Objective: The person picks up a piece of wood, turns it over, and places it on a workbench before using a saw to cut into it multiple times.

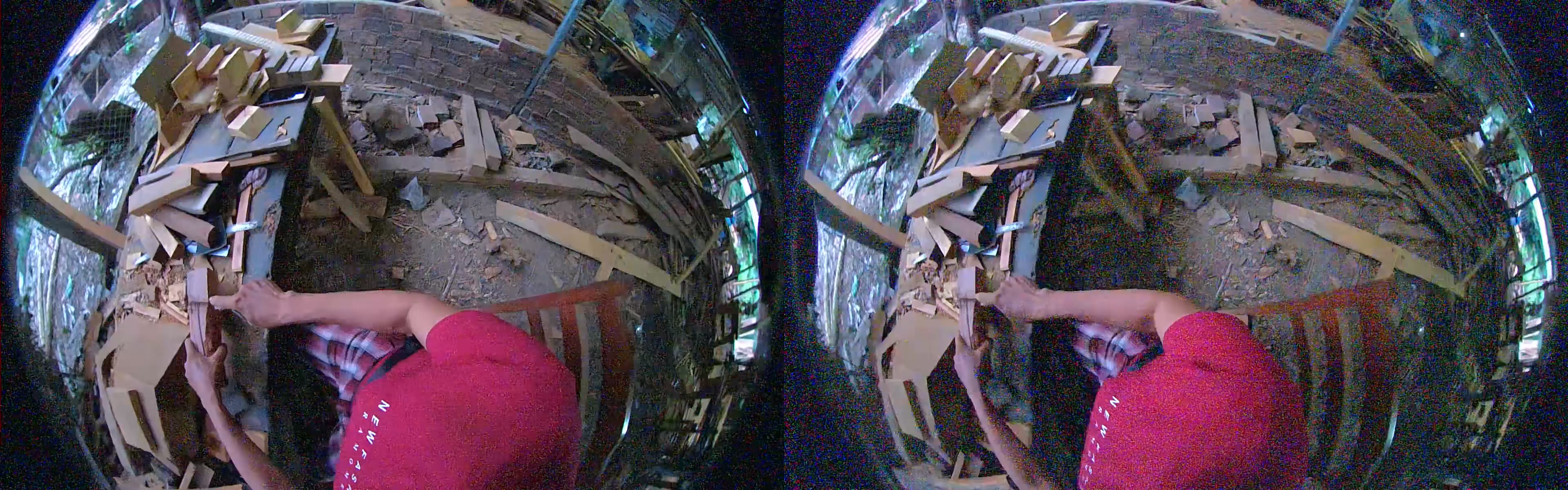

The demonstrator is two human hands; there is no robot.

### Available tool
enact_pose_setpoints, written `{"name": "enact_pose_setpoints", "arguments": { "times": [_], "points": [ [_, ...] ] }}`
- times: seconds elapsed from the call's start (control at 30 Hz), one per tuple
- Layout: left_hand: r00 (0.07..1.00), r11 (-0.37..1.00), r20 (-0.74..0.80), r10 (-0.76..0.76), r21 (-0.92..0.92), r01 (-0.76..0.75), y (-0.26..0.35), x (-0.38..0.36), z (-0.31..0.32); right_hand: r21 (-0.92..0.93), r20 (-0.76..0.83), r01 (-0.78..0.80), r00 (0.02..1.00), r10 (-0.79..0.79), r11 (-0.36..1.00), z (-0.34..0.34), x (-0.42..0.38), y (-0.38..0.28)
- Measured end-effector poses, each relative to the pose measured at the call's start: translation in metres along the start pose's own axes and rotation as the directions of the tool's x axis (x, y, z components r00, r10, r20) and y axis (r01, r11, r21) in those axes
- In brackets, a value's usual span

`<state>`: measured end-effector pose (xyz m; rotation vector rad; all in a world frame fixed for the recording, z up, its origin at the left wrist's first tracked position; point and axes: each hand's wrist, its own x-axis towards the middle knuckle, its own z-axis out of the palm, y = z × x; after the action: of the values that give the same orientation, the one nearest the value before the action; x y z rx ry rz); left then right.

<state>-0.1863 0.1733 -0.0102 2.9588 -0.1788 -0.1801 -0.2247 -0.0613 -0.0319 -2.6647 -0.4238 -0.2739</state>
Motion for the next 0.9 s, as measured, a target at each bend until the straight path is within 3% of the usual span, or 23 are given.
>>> {"name": "enact_pose_setpoints", "arguments": {
  "times": [0.03, 0.1, 0.17, 0.23, 0.3, 0.33, 0.37, 0.43, 0.47, 0.57, 0.6, 0.7, 0.73, 0.83, 0.87, 0.9],
  "points": [
    [1.0, 1.0, -0.006, 0.014, -0.003, -0.014, -0.005, 0.003, 0.003, 0.015, 0.031, -0.004, 1.0, 0.003, 1.0, 0.002, -0.002, 0.001],
    [0.995, 0.997, -0.063, 0.074, 0.014, -0.073, -0.014, 0.01, 0.012, -0.048, -0.072, 0.002, 0.997, -0.005, 0.999, 0.003, -0.015, -0.001],
    [0.998, 0.998, -0.005, 0.055, 0.035, -0.055, -0.013, 0.014, 0.011, -0.002, -0.067, -0.02, 0.998, 0.02, 1.0, 0.0, -0.024, -0.003],
    [0.99, 0.993, -0.078, 0.118, 0.022, -0.116, -0.02, 0.016, 0.016, -0.01, -0.043, -0.074, 0.996, 0.074, 0.997, -0.003, -0.025, -0.009],
    [0.994, 0.994, -0.017, 0.107, 0.011, -0.107, -0.013, 0.012, 0.005, 0.035, -0.034, -0.101, 0.994, 0.103, 0.994, -0.003, -0.025, -0.012],
    [0.996, 0.997, 0.038, 0.079, 0.0, -0.079, -0.006, 0.009, 0.0, -0.045, -0.148, -0.067, 0.987, 0.06, 0.997, 0.013, -0.023, -0.008],
    [0.994, 0.995, 0.045, 0.102, 0.004, -0.103, -0.011, 0.014, 0.005, -0.05, -0.157, -0.091, 0.984, 0.082, 0.995, 0.028, -0.019, -0.004],
    [0.989, 0.988, -0.024, 0.145, 0.049, -0.144, -0.019, 0.025, 0.014, -0.064, -0.284, -0.06, 0.958, 0.04, 0.996, 0.045, -0.013, 0.0],
    [0.992, 0.991, 0.012, 0.128, 0.048, -0.128, -0.019, 0.025, 0.011, -0.076, -0.225, -0.045, 0.974, 0.027, 0.996, 0.06, -0.009, 0.005],
    [0.993, 0.992, 0.014, 0.118, 0.051, -0.119, -0.003, 0.013, -0.002, -0.105, -0.311, -0.08, 0.949, 0.043, 0.991, 0.045, -0.016, -0.007],
    [0.99, 0.991, 0.058, 0.129, -0.029, -0.128, -0.014, 0.024, 0.005, 0.099, 0.092, -0.25, 0.966, 0.241, 0.963, 0.022, -0.005, -0.014],
    [0.984, 0.983, 0.006, 0.179, -0.029, -0.179, -0.035, 0.044, 0.024, 0.058, 0.034, -0.17, 0.985, 0.168, 0.984, 0.073, 0.033, 0.002],
    [0.979, 0.979, 0.023, 0.204, -0.007, -0.204, -0.035, 0.045, 0.024, 0.271, 0.038, -0.244, 0.969, 0.243, 0.931, 0.042, 0.025, -0.012],
    [0.959, 0.958, 0.064, 0.275, -0.099, -0.268, -0.046, 0.057, 0.027, 0.214, -0.01, -0.173, 0.984, 0.179, 0.961, 0.044, 0.036, -0.007],
    [0.986, 0.991, 0.112, 0.12, -0.079, -0.112, -0.048, 0.056, 0.03, 0.208, 0.049, -0.202, 0.979, 0.196, 0.957, 0.04, 0.034, -0.004],
    [0.988, 0.991, 0.106, 0.116, -0.081, -0.107, -0.046, 0.056, 0.029, 0.206, 0.048, -0.194, 0.981, 0.188, 0.959, 0.024, 0.017, -0.004]
  ]
}}
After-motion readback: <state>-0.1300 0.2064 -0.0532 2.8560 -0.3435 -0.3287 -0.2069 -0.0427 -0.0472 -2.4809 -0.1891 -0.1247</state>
